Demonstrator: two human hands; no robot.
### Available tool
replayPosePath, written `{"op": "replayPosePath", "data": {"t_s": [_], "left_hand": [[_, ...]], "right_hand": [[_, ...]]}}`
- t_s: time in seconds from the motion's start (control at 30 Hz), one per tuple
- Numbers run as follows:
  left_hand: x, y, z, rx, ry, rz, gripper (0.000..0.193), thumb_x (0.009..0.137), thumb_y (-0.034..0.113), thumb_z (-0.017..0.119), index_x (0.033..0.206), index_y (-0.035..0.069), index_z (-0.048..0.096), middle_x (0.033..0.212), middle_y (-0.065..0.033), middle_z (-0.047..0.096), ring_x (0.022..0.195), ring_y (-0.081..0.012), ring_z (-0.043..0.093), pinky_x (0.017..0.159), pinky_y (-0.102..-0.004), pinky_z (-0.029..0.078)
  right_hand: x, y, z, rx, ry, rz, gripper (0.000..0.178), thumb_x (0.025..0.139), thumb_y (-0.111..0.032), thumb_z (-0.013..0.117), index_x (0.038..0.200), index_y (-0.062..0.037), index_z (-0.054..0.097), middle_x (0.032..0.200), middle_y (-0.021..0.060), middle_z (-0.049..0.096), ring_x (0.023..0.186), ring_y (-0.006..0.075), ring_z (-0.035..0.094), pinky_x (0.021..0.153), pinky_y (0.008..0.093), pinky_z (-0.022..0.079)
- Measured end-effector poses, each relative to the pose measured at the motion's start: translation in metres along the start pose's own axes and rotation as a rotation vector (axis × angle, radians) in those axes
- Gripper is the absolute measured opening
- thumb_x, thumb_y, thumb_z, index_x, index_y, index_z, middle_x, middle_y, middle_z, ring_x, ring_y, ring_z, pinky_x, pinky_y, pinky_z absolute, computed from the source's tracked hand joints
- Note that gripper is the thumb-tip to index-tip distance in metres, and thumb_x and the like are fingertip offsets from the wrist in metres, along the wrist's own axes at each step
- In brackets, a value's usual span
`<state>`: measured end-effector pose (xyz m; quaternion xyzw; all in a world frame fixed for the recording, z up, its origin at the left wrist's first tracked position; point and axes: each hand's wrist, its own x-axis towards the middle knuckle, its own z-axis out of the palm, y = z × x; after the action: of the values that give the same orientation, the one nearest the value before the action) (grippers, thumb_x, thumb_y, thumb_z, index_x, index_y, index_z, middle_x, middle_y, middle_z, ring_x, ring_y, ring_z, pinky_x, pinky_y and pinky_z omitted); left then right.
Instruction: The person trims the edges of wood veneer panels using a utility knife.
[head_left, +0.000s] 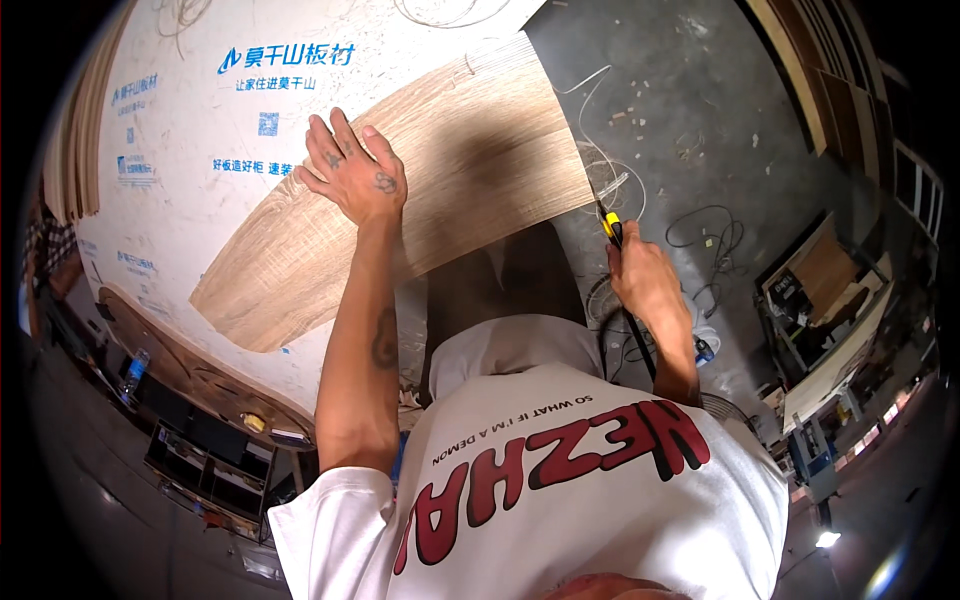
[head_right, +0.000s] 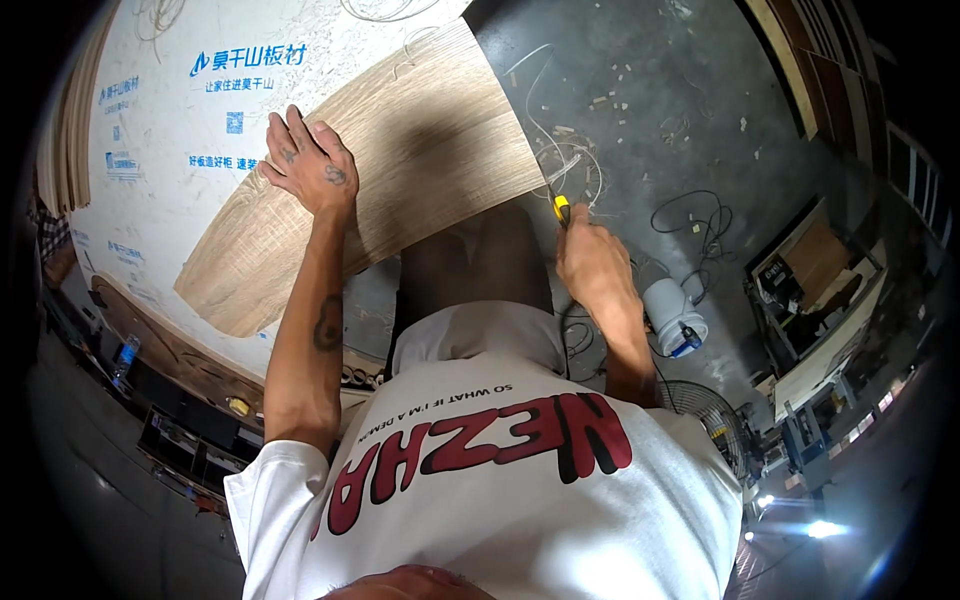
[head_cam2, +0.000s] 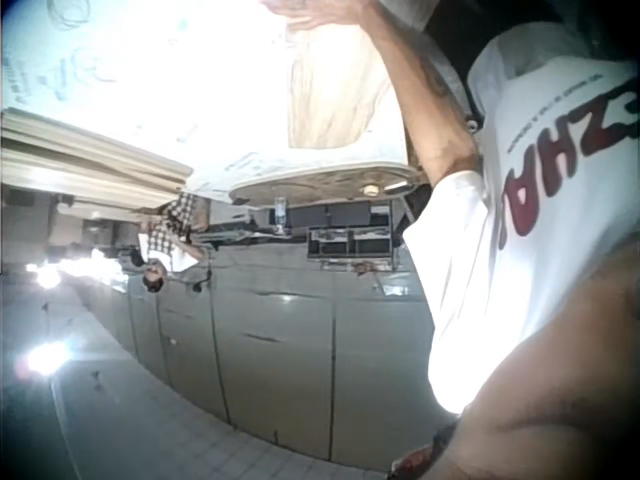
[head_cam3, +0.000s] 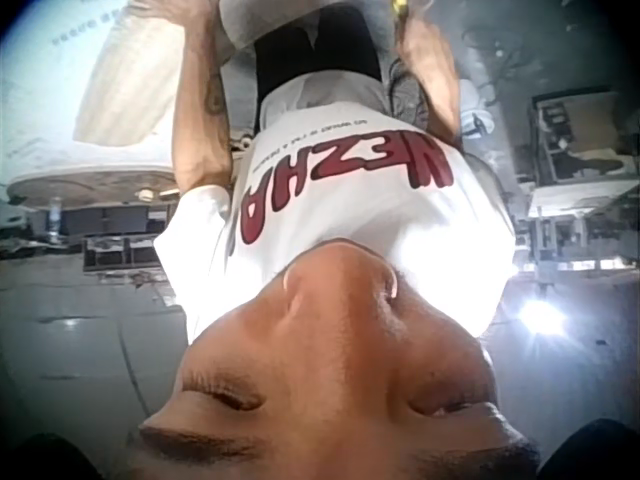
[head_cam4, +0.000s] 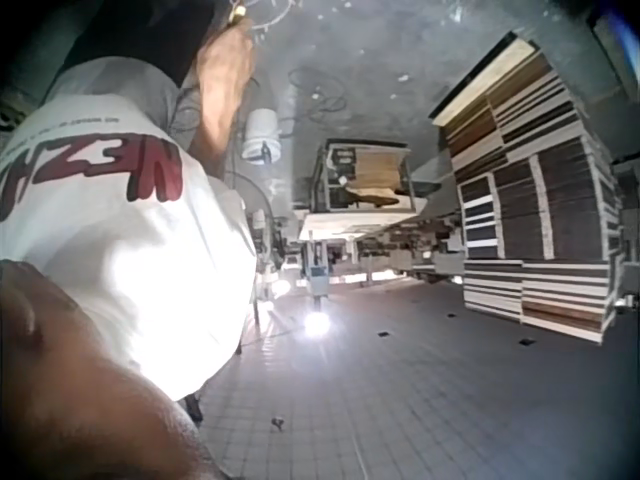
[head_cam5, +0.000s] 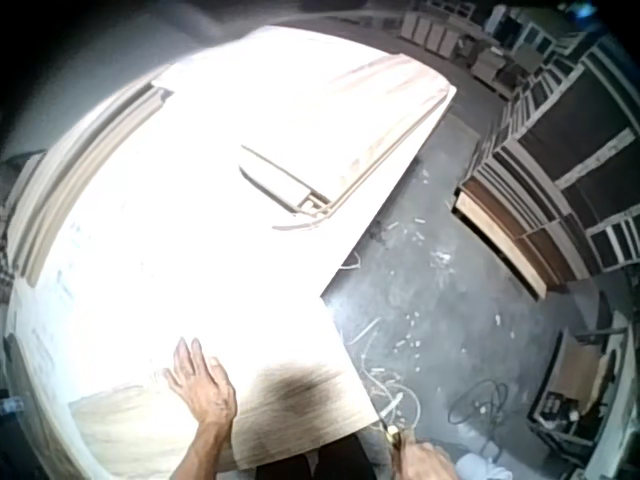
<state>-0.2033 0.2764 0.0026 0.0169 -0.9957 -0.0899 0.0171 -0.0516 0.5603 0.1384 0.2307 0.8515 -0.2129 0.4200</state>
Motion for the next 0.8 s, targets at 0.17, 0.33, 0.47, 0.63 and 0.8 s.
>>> {"op": "replayPosePath", "data": {"t_s": [0.17, 0.33, 0.47, 0.63, 0.8], "left_hand": [[0.0, 0.0, 0.0, 0.001, -0.012, -0.003, 0.056, 0.104, 0.036, 0.036, 0.151, 0.005, 0.042, 0.16, -0.0185, 0.032, 0.151, -0.0336, 0.021, 0.12, -0.0616, 0.002], [0.001, 0.002, 0.0, 0.002, -0.016, -0.002, 0.058, 0.105, 0.037, 0.034, 0.152, 0.005, 0.04, 0.162, -0.0185, 0.03, 0.151, -0.0348, 0.02, 0.12, -0.0607, 0.001], [0.002, 0.001, -0.001, 0.012, -0.047, -0.023, 0.059, 0.104, 0.038, 0.033, 0.153, 0.006, 0.039, 0.162, -0.0188, 0.027, 0.151, -0.0355, 0.019, 0.12, -0.0606, 0.001], [0.001, 0.008, 0.0, -0.016, -0.054, -0.011, 0.059, 0.105, 0.038, 0.033, 0.153, 0.005, 0.039, 0.162, -0.0203, 0.028, 0.151, -0.0359, 0.02, 0.12, -0.0609, 0.0], [-0.005, 0.005, -0.008, 0.012, -0.083, -0.034, 0.059, 0.105, 0.038, 0.031, 0.153, 0.005, 0.039, 0.162, -0.0203, 0.027, 0.152, -0.0361, 0.018, 0.12, -0.061, -0.001]], "right_hand": [[0.004, 0.004, 0.002, 0.021, -0.033, 0.017, 0.023, 0.1, -0.017, 0.052, 0.107, 0.005, 0.051, 0.085, 0.0346, 0.066, 0.087, 0.053, 0.065, 0.082, 0.0584, 0.05], [0.011, 0.014, 0.011, 0.047, -0.019, -0.004, 0.022, 0.099, -0.016, 0.055, 0.106, 0.0039, 0.049, 0.084, 0.0346, 0.065, 0.087, 0.0535, 0.063, 0.078, 0.0588, 0.049], [0.02, 0.016, 0.02, 0.028, -0.026, -0.002, 0.025, 0.099, -0.019, 0.057, 0.109, 0.003, 0.051, 0.087, 0.0311, 0.068, 0.086, 0.0518, 0.065, 0.075, 0.0569, 0.051], [0.056, 0.07, 0.137, -0.157, -0.206, -0.051, 0.029, 0.101, -0.02, 0.045, 0.12, -0.0019, 0.059, 0.101, 0.0261, 0.07, 0.096, 0.0453, 0.067, 0.088, 0.0545, 0.053], [0.059, 0.06, 0.162, 0.194, 0.047, 0.303, 0.026, 0.096, -0.018, 0.059, 0.115, -0.0016, 0.066, 0.102, 0.0202, 0.073, 0.099, 0.0358, 0.071, 0.085, 0.0451, 0.056]]}}
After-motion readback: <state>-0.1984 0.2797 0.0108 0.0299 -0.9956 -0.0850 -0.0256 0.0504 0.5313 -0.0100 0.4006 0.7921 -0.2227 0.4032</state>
